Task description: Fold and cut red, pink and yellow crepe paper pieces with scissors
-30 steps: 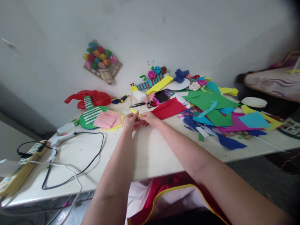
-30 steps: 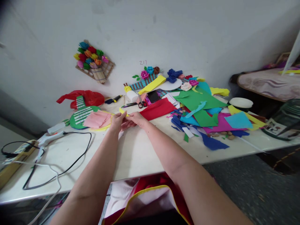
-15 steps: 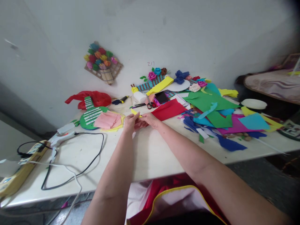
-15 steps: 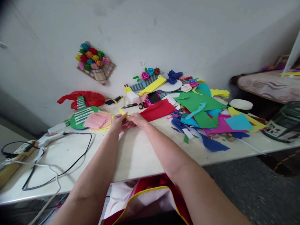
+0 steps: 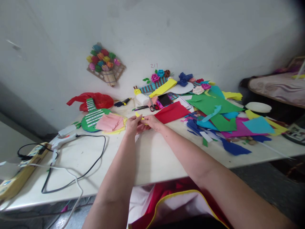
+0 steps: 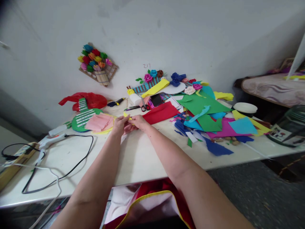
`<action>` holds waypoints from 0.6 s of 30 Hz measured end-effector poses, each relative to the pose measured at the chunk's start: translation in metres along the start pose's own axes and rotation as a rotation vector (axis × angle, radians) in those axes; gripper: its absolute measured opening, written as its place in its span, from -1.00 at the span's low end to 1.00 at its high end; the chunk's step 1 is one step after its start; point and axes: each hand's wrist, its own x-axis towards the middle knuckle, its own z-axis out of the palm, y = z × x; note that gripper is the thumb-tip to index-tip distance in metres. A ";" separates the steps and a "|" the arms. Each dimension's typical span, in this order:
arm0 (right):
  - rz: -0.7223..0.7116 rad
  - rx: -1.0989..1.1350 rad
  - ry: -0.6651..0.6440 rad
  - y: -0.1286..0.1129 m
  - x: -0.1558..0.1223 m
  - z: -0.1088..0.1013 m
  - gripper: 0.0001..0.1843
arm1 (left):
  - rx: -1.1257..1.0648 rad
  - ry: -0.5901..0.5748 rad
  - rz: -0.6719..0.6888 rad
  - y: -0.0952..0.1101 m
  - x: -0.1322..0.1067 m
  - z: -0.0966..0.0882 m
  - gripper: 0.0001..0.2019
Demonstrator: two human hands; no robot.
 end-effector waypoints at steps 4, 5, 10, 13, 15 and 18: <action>0.011 0.018 -0.007 0.000 0.000 0.001 -0.74 | -0.049 -0.031 -0.015 0.005 -0.003 0.001 -0.63; 0.012 0.026 -0.011 0.000 0.001 0.001 -0.74 | -0.057 -0.031 -0.023 0.005 -0.004 0.001 -0.64; 0.007 0.055 -0.009 0.000 0.001 0.001 -0.77 | -0.087 -0.042 -0.070 0.003 -0.002 0.001 -0.69; 0.007 0.056 -0.025 -0.003 -0.002 0.001 -0.80 | -0.107 -0.033 -0.054 0.003 0.000 0.000 -0.70; 0.010 0.063 -0.036 -0.005 -0.003 0.001 -0.81 | -0.121 -0.022 -0.044 0.003 0.000 0.001 -0.71; 0.008 0.076 -0.037 -0.007 -0.005 0.002 -0.80 | -0.133 -0.027 -0.038 0.004 0.000 0.001 -0.71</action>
